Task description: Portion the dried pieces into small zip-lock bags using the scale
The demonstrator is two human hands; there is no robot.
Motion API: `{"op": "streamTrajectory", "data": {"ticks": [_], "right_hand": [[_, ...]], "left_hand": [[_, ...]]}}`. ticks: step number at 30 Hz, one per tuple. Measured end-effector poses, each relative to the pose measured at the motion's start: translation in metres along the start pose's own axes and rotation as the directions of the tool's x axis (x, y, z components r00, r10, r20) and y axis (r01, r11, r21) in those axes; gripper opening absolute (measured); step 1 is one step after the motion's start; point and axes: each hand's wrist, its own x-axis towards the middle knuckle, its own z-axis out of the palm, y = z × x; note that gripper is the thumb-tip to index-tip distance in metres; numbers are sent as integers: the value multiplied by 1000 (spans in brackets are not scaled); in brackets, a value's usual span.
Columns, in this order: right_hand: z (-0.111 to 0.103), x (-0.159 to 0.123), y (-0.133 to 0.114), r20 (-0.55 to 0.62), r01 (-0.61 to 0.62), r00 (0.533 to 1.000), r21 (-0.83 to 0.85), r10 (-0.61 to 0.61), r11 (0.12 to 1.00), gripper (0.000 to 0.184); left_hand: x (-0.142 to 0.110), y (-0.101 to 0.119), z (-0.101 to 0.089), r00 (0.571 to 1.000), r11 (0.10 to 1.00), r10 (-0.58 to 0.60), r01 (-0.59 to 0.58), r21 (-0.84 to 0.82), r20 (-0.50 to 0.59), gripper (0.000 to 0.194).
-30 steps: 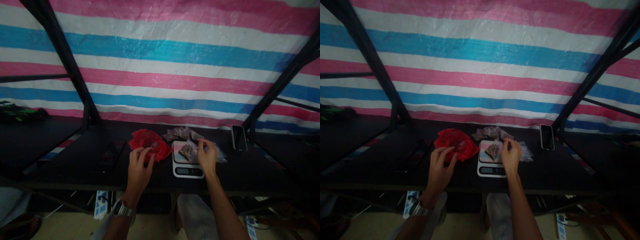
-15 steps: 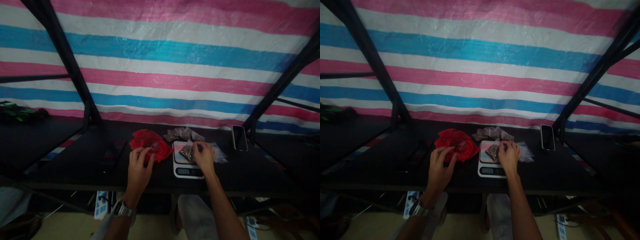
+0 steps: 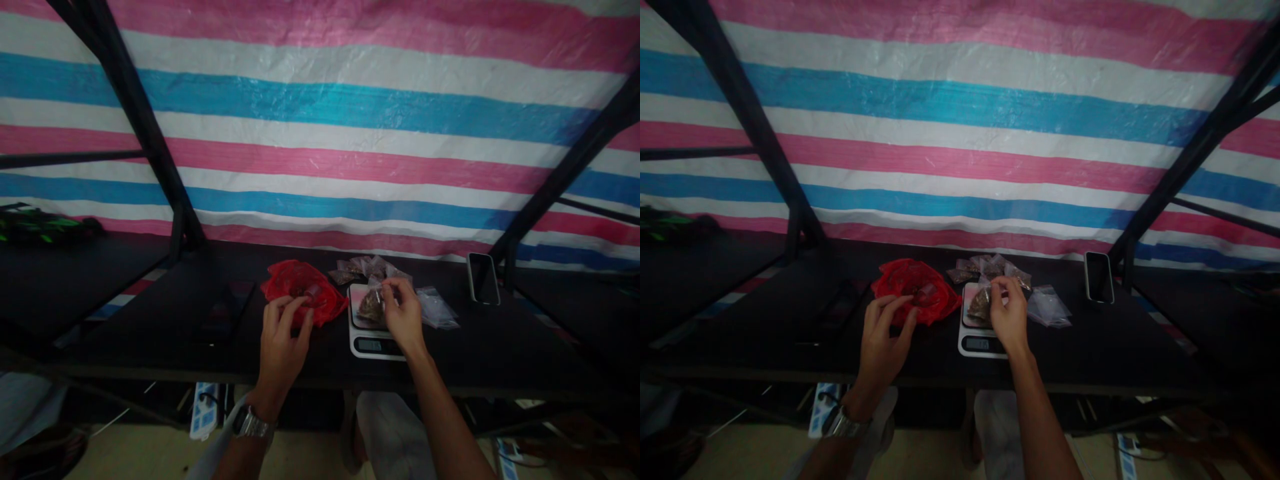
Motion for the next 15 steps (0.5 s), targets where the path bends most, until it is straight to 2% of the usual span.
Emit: {"op": "streamTrajectory", "data": {"ticks": [3, 5, 7, 10, 13, 15], "right_hand": [[16, -8, -22, 90, 17, 996, 133, -29, 991, 21], [30, -14, -34, 137, 6, 990, 206, -35, 979, 21], [43, -18, -44, 170, -10, 985, 263, -36, 965, 21], [60, -20, -53, 200, -60, 980, 324, -6, 944, 24], [74, -20, -57, 263, -182, 961, 375, 84, 909, 33], [81, -20, -60, 310, -215, 946, 381, 95, 899, 33]], "left_hand": [[-4, 10, 9, 989, 976, -137, 144, -163, 53, 22], [-8, 17, 19, 960, 919, -243, 274, -282, 139, 27], [-12, 23, 28, 909, 823, -347, 414, -390, 232, 37], [-15, 26, 38, 825, 644, -482, 562, -519, 294, 53], [-12, 23, 37, 750, 476, -596, 619, -625, 288, 63], [-9, 20, 32, 711, 390, -648, 617, -684, 273, 67]]}}
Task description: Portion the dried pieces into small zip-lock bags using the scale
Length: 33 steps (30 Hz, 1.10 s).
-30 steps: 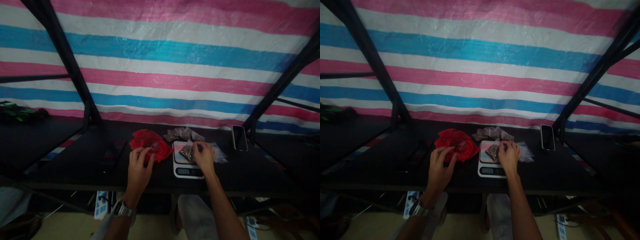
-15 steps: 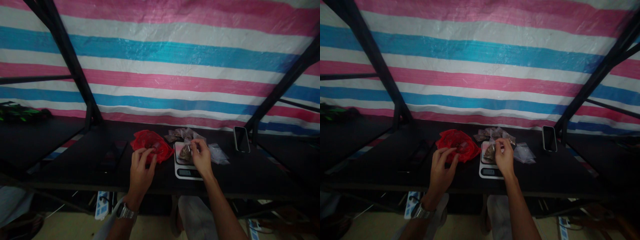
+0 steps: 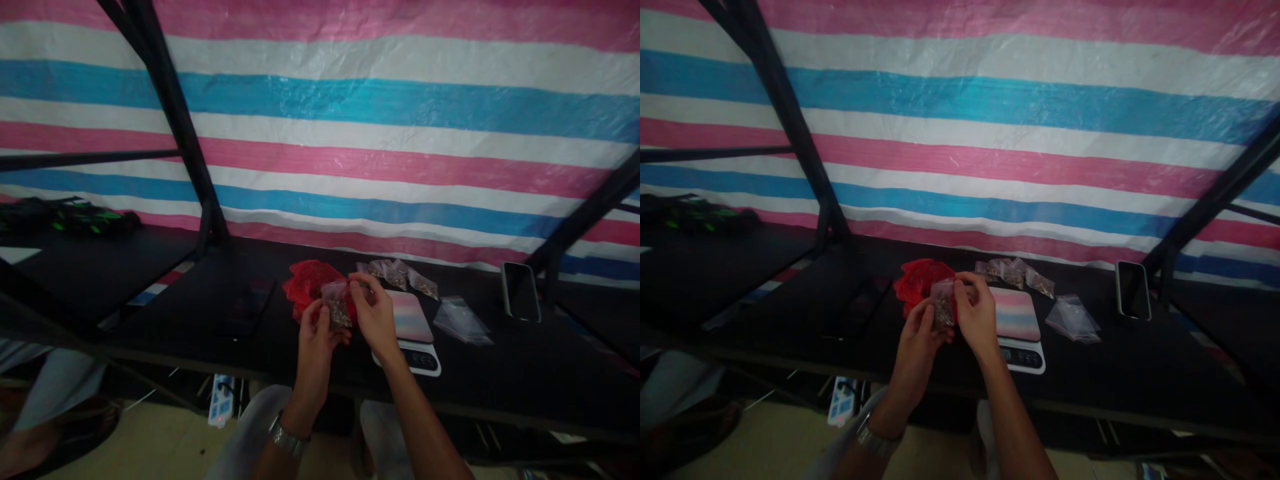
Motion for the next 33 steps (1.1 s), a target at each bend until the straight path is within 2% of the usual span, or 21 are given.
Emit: {"op": "streamTrajectory", "data": {"ticks": [6, 14, 21, 33], "right_hand": [[15, 0, 3, 106, 55, 993, -82, -46, 995, 31], [9, 4, 4, 185, 42, 983, -167, -11, 985, 55], [9, 2, 5, 229, 49, 973, -217, 2, 975, 54], [10, 3, 7, 222, 91, 974, -192, -47, 977, 47]], "left_hand": [[2, 8, -5, 995, 983, -91, 84, -164, -33, 73], [-5, 9, 0, 981, 948, -192, 185, -259, -1, 69], [-8, 10, 1, 975, 940, -224, 216, -265, 2, 50], [-6, 8, 1, 979, 965, -200, 189, -184, -43, 60]]}}
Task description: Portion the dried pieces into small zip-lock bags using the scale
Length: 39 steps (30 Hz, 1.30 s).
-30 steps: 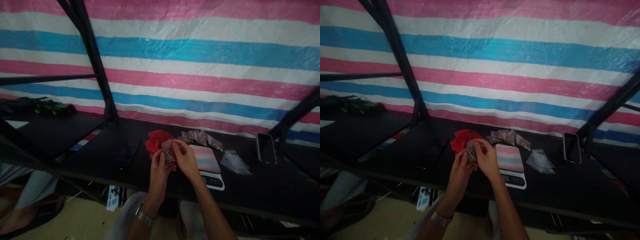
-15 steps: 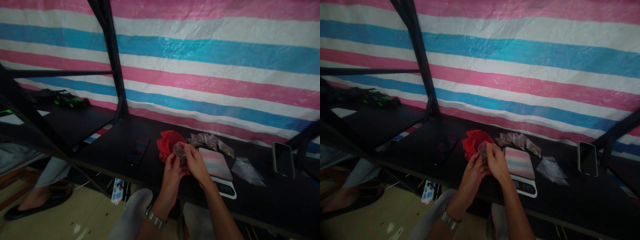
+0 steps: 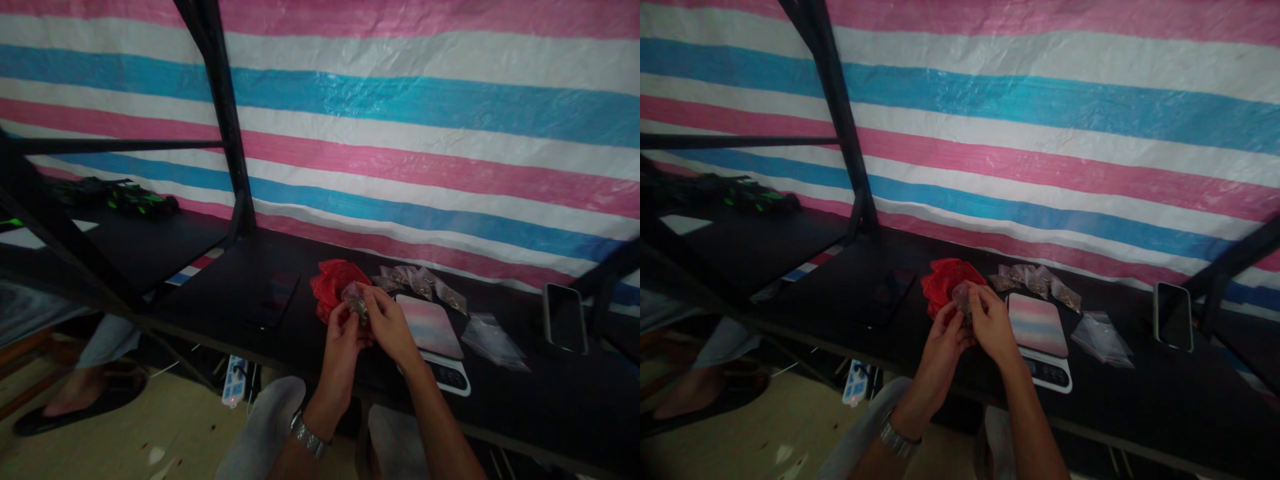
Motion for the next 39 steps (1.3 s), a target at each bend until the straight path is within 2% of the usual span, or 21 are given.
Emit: {"op": "streamTrajectory", "data": {"ticks": [14, 20, 26, 31, 35, 39], "right_hand": [[-4, -1, 0, -4, 11, 1000, 29, -11, 1000, 40], [-5, -1, 0, -32, -16, 999, 60, 18, 998, 38], [-6, 0, 6, -106, -70, 991, 129, 84, 989, 39], [-6, 2, 4, -115, -134, 978, 306, 176, 942, 37], [-9, 1, 0, -120, -140, 973, 368, 196, 919, 30], [-11, -2, -5, -153, -132, 966, 401, 209, 906, 33]], "left_hand": [[3, 1, -4, 998, 996, 41, -45, 80, 43, 68], [11, 8, -13, 990, 975, 115, -129, 179, 82, 63], [20, 10, -22, 954, 901, 271, -298, 315, 127, 49], [18, 11, -28, 907, 807, 386, -420, 415, 167, 34], [17, 13, -29, 884, 771, 434, -465, 435, 175, 38], [16, 15, -27, 879, 785, 447, -474, 400, 164, 35]]}}
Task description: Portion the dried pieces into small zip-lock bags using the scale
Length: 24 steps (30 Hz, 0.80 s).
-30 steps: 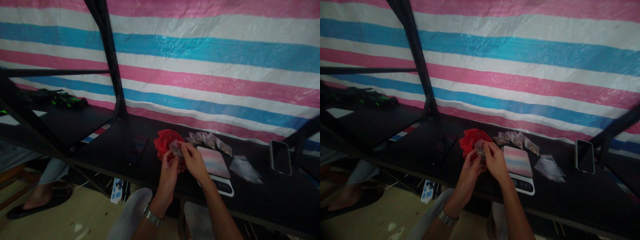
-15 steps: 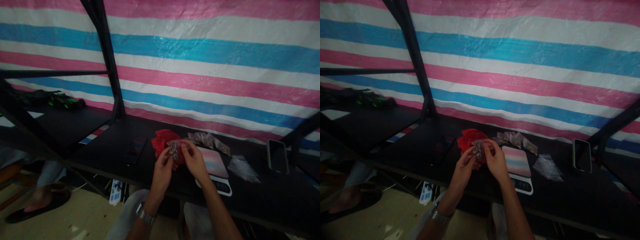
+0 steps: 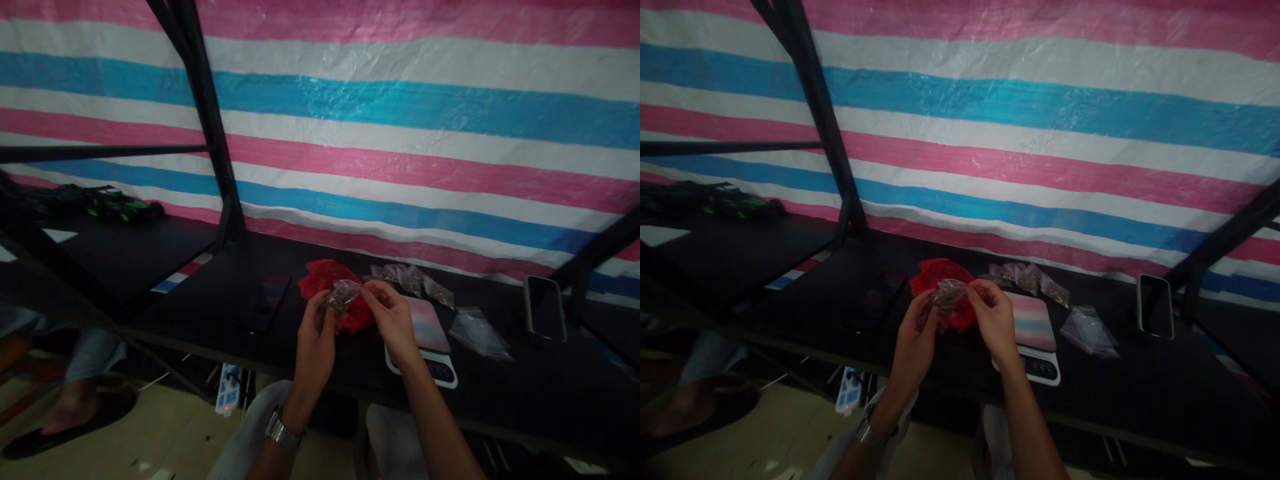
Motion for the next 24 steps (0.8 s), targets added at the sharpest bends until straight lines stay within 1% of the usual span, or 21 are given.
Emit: {"op": "streamTrajectory", "data": {"ticks": [4, 7, 9, 11, 14, 16, 18, 21, 24], "right_hand": [[0, -2, -3, -55, 15, 998, 8, -15, 1000, 32], [-12, 3, -4, -187, 57, 981, -9, -58, 998, 30], [-29, 8, -5, -306, 91, 947, -37, -98, 995, 29], [-52, 13, -6, -413, 112, 901, -73, -133, 991, 27], [-89, 16, -5, -521, 102, 840, -129, -155, 986, 23], [-107, 14, -4, -543, 68, 826, -170, -151, 983, 22], [-120, 11, -2, -527, 22, 838, -229, -143, 973, 22], [-128, 5, 2, -477, -32, 865, -361, -155, 932, 21], [-133, 2, 4, -455, -52, 867, -489, -204, 870, 24]], "left_hand": [[0, 3, 2, 1000, 999, -11, 11, -47, 1, 34], [3, 6, 1, 1000, 999, -6, 6, -52, -11, 39], [5, 8, -2, 999, 999, 14, -15, -35, -38, 41], [7, 11, -7, 996, 999, 42, -43, -7, -74, 40], [11, 15, -16, 989, 996, 86, -82, 37, -122, 36], [14, 16, -23, 983, 993, 111, -102, 68, -150, 35], [18, 16, -28, 976, 989, 129, -113, 100, -175, 34], [22, 16, -33, 968, 981, 151, -122, 148, -201, 34], [23, 14, -35, 964, 972, 171, -131, 195, -206, 35]]}}
